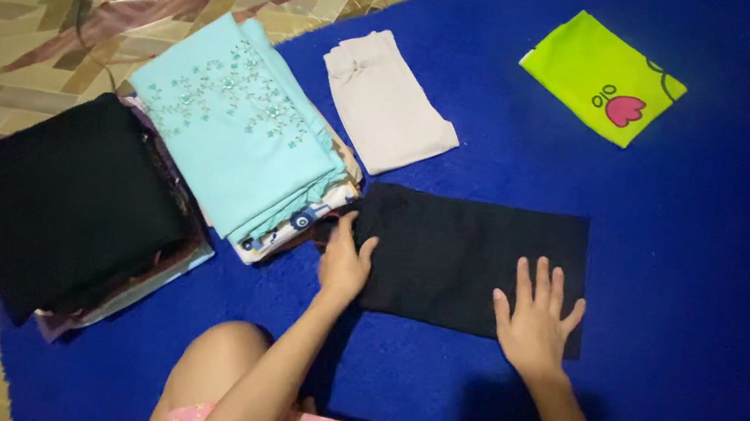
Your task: The person folds a black shirt, a white shirt, a patterned shirt, and a plaid shirt one at a time on a blue mat. They spread each item out, fold the sleeves and sides, and place them into a growing stack.
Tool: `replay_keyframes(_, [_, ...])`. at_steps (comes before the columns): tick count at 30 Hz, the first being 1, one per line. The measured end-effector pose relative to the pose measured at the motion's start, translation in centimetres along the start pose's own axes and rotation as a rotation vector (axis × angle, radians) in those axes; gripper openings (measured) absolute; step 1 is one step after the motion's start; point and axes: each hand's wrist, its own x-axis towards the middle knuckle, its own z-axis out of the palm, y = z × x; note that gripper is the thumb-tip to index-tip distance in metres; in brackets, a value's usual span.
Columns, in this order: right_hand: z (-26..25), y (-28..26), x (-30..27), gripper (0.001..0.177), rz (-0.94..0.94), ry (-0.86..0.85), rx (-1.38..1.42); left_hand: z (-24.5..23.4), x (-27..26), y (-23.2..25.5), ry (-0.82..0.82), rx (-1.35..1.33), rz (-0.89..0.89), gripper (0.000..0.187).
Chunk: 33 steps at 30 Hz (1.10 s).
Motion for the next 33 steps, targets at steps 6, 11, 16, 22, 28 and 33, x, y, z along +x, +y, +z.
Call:
replay_keyframes(6, [0.6,0.2,2.1,0.05,-0.034,0.104,0.059,0.3,-2.9,9.9,-0.08,0.047,0.587,0.043])
replay_keyframes(11, [6.1,2.2,3.4,0.056,-0.077,0.159,-0.214,9.1,-4.8,10.0,-0.507,-0.133,0.826,0.061])
replay_keyframes(16, [5.0,2.2,3.7,0.055,-0.088,0.128,-0.079,10.7,-1.3,8.0,-0.513,0.331,0.692,0.062])
replay_keyframes(22, [0.9,0.9,4.9,0.052,0.115,0.143,-0.313,8.4,3.8,0.5,-0.145,0.376,0.468,0.058])
replay_keyframes(28, [1.4,5.7,5.8,0.068,0.849,-0.029,0.525,8.4,2.2,-0.6,-0.047,0.582,0.325,0.055])
replay_keyframes(33, [-0.4,7.0,7.5,0.054,0.747,-0.329,1.25,10.7,-1.5,3.9,-0.277,0.453,-0.194,0.07])
